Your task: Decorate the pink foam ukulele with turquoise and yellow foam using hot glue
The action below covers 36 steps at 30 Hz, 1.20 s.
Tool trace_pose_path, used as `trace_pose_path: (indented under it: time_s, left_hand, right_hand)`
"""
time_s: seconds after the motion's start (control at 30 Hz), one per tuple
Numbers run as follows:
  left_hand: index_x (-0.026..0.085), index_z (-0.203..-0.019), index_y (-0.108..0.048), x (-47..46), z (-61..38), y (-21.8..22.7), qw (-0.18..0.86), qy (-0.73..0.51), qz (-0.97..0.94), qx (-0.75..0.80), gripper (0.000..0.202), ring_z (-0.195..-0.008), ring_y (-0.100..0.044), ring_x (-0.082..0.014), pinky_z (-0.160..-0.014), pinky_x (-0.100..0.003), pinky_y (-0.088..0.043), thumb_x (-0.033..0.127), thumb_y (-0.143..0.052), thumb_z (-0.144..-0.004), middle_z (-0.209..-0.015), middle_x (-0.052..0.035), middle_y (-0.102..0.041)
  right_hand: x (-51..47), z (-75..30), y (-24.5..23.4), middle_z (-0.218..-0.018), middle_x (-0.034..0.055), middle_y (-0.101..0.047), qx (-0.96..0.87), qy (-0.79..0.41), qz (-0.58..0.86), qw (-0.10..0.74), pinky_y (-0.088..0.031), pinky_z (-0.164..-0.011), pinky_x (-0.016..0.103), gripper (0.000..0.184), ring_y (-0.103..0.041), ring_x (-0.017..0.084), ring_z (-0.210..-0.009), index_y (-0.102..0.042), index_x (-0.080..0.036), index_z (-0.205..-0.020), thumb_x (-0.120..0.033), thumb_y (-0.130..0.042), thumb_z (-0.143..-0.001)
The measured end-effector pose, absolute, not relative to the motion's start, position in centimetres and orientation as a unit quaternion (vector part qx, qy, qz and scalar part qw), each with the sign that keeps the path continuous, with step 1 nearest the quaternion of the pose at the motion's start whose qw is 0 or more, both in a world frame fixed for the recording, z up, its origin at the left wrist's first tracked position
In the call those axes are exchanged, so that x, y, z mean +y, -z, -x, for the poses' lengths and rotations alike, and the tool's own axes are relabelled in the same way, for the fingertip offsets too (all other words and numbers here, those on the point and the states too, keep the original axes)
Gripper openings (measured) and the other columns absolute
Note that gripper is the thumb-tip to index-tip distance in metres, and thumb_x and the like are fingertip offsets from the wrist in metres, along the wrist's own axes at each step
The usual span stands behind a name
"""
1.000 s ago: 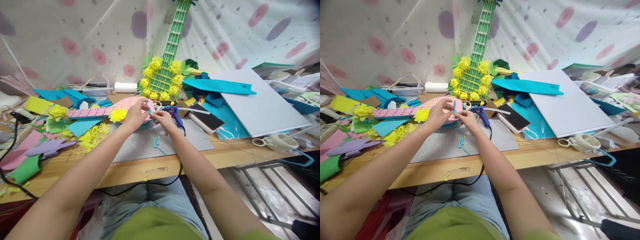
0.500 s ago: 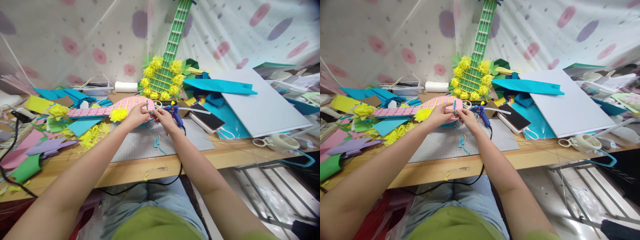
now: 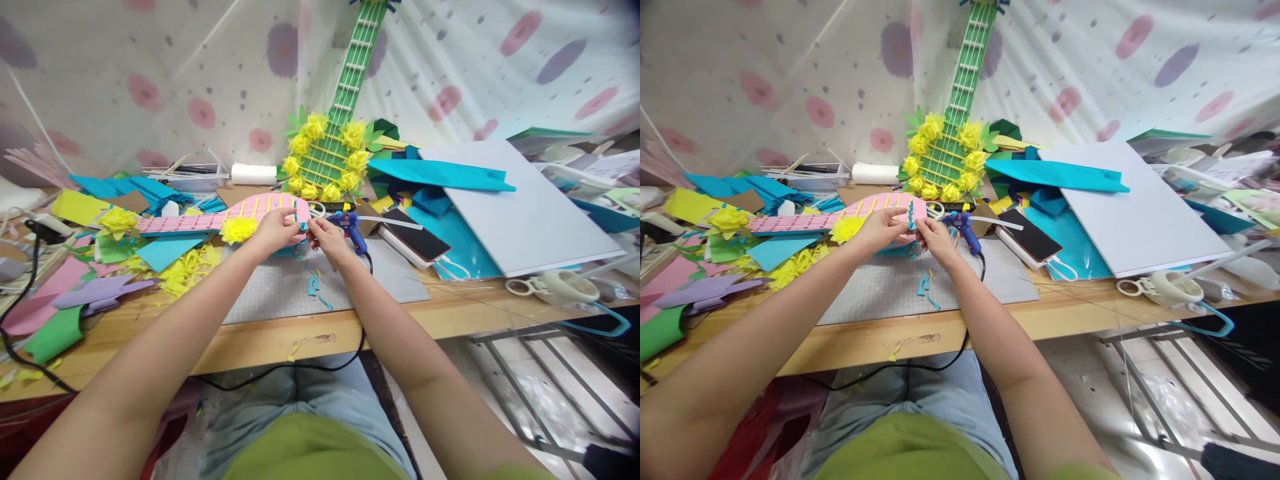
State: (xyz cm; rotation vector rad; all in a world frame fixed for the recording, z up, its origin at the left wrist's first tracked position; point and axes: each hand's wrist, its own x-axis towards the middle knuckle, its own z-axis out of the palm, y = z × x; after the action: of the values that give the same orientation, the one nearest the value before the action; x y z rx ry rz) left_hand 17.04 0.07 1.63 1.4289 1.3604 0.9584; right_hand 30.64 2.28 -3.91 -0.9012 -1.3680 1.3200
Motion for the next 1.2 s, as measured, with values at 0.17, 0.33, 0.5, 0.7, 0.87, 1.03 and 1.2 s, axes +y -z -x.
trace_pose_path:
  time_s: [0.17,0.33,0.5,0.7,0.87,1.03,1.2]
  left_hand:
    - [0.009,-0.125,-0.052,0.3,-17.2,-2.0,0.437,-0.408,-0.549,0.584,0.060,-0.067,-0.067,-0.0162,-0.063,-0.029,-0.056,0.007,-0.059,-0.065,-0.071,-0.0036,-0.066]
    - [0.005,-0.120,-0.051,0.1,-17.3,-3.1,0.440,-0.428,-0.517,0.596,0.055,-0.068,-0.067,-0.0173,-0.060,-0.029,-0.056,0.005,-0.058,-0.065,-0.078,-0.0086,-0.066]
    - [0.008,-0.116,-0.051,0.2,-17.0,-3.4,0.441,-0.428,-0.514,0.599,0.053,-0.071,-0.068,-0.0186,-0.063,-0.030,-0.056,0.007,-0.061,-0.064,-0.075,-0.0068,-0.066]
    - [0.010,-0.119,-0.050,0.9,-16.8,-2.8,0.411,-0.407,-0.540,0.612,0.057,-0.067,-0.067,-0.0166,-0.061,-0.028,-0.055,0.008,-0.063,-0.063,-0.075,-0.0051,-0.068]
    - [0.015,-0.117,-0.054,1.3,-16.9,-2.4,0.306,-0.353,-0.619,0.631,0.056,-0.054,-0.063,-0.0124,-0.056,-0.025,-0.051,0.013,-0.069,-0.063,-0.081,-0.0037,-0.069]
    - [0.018,-0.115,-0.057,1.2,-17.1,-2.6,0.209,-0.310,-0.661,0.650,0.053,-0.058,-0.063,-0.0135,-0.062,-0.026,-0.049,0.020,-0.073,-0.064,-0.079,-0.0025,-0.070]
    - [0.017,-0.114,-0.057,1.3,-17.4,-2.8,0.198,-0.297,-0.661,0.660,0.050,-0.060,-0.064,-0.0147,-0.062,-0.026,-0.049,0.022,-0.072,-0.066,-0.076,-0.0027,-0.069]
  right_hand:
    - [2.2,-30.7,3.8,-0.051,-0.0067,-0.046,-0.575,-0.547,0.353,0.495,-0.030,-0.038,0.018,0.050,-0.039,0.004,-0.042,-0.047,-0.019,-0.063,-0.067,-0.062,-0.065]
    - [2.2,-31.3,3.4,-0.054,-0.0063,-0.048,-0.566,-0.549,0.351,0.506,-0.032,-0.038,0.017,0.045,-0.041,0.003,-0.042,-0.048,-0.019,-0.063,-0.060,-0.065,-0.067]
    - [2.2,-31.5,3.3,-0.060,-0.0035,-0.056,-0.568,-0.532,0.398,0.486,-0.038,-0.039,0.017,0.033,-0.047,0.005,-0.046,-0.053,-0.018,-0.065,-0.048,-0.066,-0.070]
    - [1.9,-31.2,3.2,-0.076,0.0003,-0.066,-0.550,-0.534,0.429,0.479,-0.044,-0.043,0.017,0.020,-0.055,0.006,-0.052,-0.058,-0.018,-0.073,-0.037,-0.063,-0.076]
    - [1.6,-31.1,2.8,-0.079,0.0043,-0.069,-0.540,-0.543,0.442,0.468,-0.045,-0.044,0.017,0.031,-0.057,0.007,-0.053,-0.059,-0.017,-0.075,-0.048,-0.059,-0.079]
    - [1.8,-31.0,2.9,-0.075,0.0042,-0.069,-0.518,-0.565,0.432,0.476,-0.046,-0.043,0.018,0.039,-0.058,0.008,-0.051,-0.056,-0.018,-0.078,-0.057,-0.059,-0.076]
    - [2.2,-30.9,3.6,-0.067,-0.0023,-0.066,-0.522,-0.563,0.388,0.510,-0.044,-0.042,0.018,0.042,-0.056,0.007,-0.050,-0.055,-0.019,-0.085,-0.046,-0.076,-0.061]
